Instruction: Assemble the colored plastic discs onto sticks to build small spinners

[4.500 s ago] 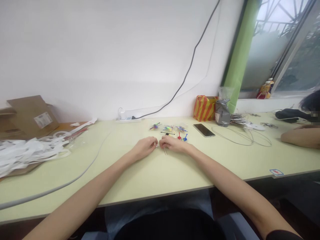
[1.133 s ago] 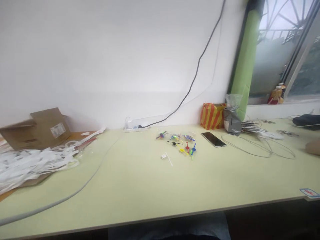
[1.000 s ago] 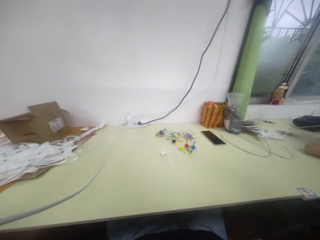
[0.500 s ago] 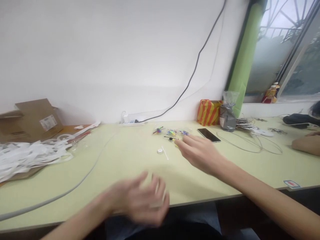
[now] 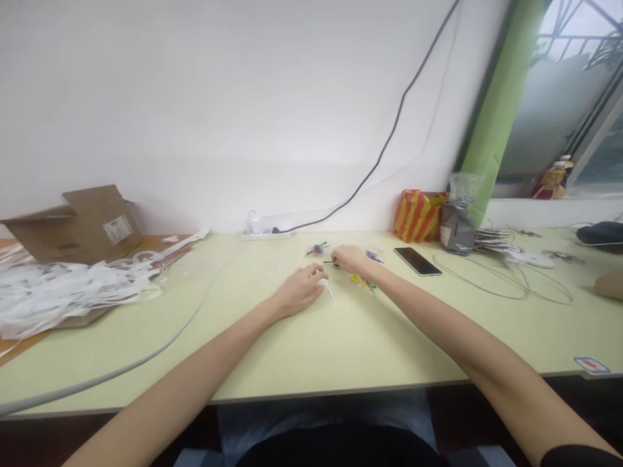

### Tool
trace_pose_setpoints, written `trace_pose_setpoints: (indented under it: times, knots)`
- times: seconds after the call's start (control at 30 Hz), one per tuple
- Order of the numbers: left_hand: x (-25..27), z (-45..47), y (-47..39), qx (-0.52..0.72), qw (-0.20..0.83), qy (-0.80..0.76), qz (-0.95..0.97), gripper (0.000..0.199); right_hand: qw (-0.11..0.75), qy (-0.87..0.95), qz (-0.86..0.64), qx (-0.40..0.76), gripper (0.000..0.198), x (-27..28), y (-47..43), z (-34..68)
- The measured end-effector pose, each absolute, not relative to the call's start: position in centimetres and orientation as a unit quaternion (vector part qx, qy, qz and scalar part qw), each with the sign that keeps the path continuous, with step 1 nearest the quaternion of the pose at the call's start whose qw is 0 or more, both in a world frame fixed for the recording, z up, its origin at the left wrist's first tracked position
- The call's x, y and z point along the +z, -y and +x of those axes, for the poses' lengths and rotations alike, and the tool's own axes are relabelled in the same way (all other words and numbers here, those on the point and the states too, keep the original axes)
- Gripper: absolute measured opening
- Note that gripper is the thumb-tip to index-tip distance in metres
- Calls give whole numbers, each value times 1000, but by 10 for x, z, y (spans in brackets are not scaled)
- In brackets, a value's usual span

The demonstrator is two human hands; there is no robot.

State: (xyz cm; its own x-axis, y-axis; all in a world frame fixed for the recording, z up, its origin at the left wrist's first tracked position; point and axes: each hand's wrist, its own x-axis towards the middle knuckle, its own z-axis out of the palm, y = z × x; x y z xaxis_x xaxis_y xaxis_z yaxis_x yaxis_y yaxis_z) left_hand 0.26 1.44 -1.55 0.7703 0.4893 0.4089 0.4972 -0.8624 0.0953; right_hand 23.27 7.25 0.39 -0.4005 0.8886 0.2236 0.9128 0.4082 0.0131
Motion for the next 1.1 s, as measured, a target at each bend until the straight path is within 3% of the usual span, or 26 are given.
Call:
trace_pose_setpoints:
  times: [0.17,0.37,0.57,0.7,0.9,1.1]
  knots:
    - [-20,18,-15,-220,-28,250,-942,31,131,847,-513,-53,14,22,-61,227]
    - [-24,23,-14,-214,-39,234,-947,29,367,790,-486,-75,19,9,-8,229]
    - [-21,23,-11,-215,-36,277,-936,41,447,759,-469,-59,14,-9,3,232]
    - [-16,21,-11,-201,-75,295,-931,58,444,775,-449,-15,9,-15,-5,230]
    - [-6,10,-8,-169,-240,294,-910,79,477,769,-424,-38,9,-19,-5,234]
    - [-14,9,-13,-202,-169,298,-917,76,472,782,-406,-30,8,-18,-5,234]
